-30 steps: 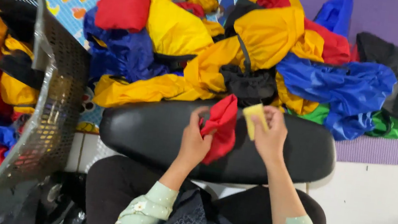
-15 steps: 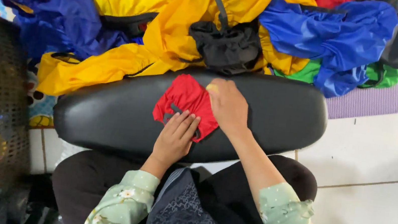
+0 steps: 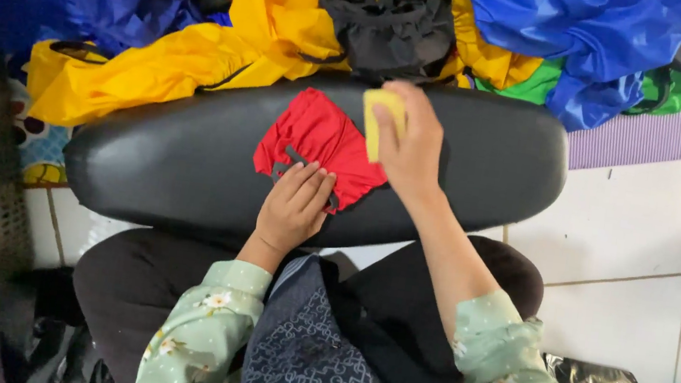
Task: Preparing fabric covers by rubbing edges with a block, folding them, and packing them into shipping bags.
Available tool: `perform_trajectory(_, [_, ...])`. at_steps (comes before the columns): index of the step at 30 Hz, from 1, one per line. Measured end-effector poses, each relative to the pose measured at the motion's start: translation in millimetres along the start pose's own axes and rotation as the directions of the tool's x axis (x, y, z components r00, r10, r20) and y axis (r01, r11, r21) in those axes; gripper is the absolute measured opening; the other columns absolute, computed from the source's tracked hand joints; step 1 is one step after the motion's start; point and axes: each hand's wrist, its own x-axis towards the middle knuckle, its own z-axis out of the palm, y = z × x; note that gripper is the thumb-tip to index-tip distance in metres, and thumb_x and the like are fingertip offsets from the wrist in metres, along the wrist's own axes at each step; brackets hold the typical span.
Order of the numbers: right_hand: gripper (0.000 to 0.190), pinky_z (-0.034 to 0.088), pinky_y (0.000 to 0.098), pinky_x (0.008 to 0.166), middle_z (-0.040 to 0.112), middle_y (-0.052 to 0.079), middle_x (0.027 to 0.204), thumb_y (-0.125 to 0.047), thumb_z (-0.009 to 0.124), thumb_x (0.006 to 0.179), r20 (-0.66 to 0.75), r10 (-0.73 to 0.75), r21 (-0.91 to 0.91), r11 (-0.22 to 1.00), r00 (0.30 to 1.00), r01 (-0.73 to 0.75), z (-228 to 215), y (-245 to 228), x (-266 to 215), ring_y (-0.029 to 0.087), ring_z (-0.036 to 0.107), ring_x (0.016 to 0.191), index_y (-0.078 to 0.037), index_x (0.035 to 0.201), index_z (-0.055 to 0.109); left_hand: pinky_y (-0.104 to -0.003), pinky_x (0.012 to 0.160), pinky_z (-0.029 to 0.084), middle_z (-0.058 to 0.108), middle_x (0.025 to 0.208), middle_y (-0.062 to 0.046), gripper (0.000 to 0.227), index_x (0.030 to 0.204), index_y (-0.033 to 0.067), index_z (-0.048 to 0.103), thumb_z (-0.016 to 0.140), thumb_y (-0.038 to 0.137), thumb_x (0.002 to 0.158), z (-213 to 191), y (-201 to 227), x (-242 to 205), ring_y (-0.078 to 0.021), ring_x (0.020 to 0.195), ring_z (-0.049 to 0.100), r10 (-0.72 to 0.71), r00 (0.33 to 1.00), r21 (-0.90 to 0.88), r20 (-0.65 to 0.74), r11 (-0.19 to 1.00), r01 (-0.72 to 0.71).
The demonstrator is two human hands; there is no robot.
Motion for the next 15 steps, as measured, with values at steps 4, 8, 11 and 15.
perform_trajectory(4, [0.030,0.057,0.0360,0.083,0.066,-0.003,0.100,-0.046,0.060,0.102,0.349,-0.045,-0.078,0.994,0.936,0.076,24.6,-18.9,-39.9,0.024,0.071,0.094,-0.026,0.124,0.066,-0.044,0.102,0.058,0.070,0.112,-0.011,0.035,0.119,0.0058,0.073,0.048,0.021,0.099,-0.7,4.3,-11.1,-0.0307,0.108,0.071,-0.042,0.998,-0.020,0.040,0.999,0.043])
perform_trajectory(8, [0.033,0.056,0.0415,0.082,0.065,0.004,0.097,-0.049,0.057,0.104,0.248,0.010,-0.328,0.942,0.969,0.074,19.1,21.4,-24.3,0.029,0.069,0.097,-0.026,0.127,0.063,-0.044,0.101,0.058,0.068,0.106,-0.009,0.037,0.124,0.0089,0.074,0.049,0.021,0.100,6.6,-1.3,-10.1,-0.0289,0.104,0.071,-0.035,0.999,-0.013,0.010,0.999,0.035])
perform_trajectory(11, [0.032,0.055,0.0423,0.083,0.066,0.004,0.099,-0.047,0.062,0.103,0.190,0.136,-0.474,0.880,0.972,-0.030,-12.1,16.0,-18.5,0.029,0.067,0.100,-0.024,0.125,0.061,-0.045,0.102,0.058,0.066,0.105,-0.010,0.039,0.123,0.0081,0.074,0.049,0.027,0.100,6.5,-0.6,-18.2,-0.0294,0.104,0.070,-0.053,0.999,-0.049,0.002,0.997,0.053])
perform_trajectory(15, [0.045,0.042,0.0609,0.091,0.039,0.020,0.141,-0.038,0.075,0.097,0.219,0.290,-0.624,0.776,0.932,-0.095,-32.0,-22.1,-14.9,0.043,0.039,0.129,-0.014,0.134,0.064,-0.055,0.098,0.056,0.061,0.111,-0.020,0.044,0.132,-0.0031,0.061,0.054,0.013,0.092,-14.9,-7.9,-3.8,-0.0394,0.106,0.066,-0.008,0.981,-0.235,0.195,0.970,0.055])
